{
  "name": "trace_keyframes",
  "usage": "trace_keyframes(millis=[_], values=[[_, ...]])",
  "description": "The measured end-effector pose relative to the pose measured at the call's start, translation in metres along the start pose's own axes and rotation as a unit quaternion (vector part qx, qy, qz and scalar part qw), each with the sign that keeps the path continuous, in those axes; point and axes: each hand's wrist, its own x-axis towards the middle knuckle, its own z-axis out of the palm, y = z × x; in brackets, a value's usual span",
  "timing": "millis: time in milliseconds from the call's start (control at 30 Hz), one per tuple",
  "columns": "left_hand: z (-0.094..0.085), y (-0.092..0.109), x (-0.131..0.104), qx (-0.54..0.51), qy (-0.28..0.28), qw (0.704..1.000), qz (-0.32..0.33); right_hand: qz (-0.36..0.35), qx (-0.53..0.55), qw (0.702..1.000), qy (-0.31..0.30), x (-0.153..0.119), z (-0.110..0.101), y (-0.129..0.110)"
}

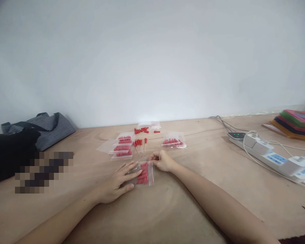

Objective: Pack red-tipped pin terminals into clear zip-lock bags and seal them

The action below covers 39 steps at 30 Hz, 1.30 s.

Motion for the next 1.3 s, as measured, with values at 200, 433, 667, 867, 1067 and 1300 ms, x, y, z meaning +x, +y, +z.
trace_keyframes(millis=[200, 433, 667, 867, 1067, 1300], values=[[0.0, 0.002, -0.002, -0.009, 0.026, 1.0, 0.014, -0.062, -0.12, 0.99, 0.051, -0.006, 0.003, -0.007], [-0.001, 0.006, -0.002, -0.04, 0.105, 0.992, -0.05, -0.081, -0.173, 0.981, 0.024, -0.006, 0.004, -0.008], [0.001, 0.003, -0.002, -0.066, 0.106, 0.992, -0.036, -0.047, -0.151, 0.987, 0.042, -0.003, 0.003, -0.005], [0.001, 0.001, -0.003, -0.067, 0.097, 0.993, 0.001, -0.061, -0.153, 0.986, 0.02, -0.01, 0.003, -0.009], [0.002, 0.014, -0.003, -0.07, 0.083, 0.993, 0.046, -0.033, -0.07, 0.996, -0.036, -0.044, -0.023, -0.003], [0.014, 0.031, 0.007, -0.108, 0.077, 0.984, 0.117, 0.027, -0.058, 0.995, 0.074, -0.074, -0.072, 0.019]])
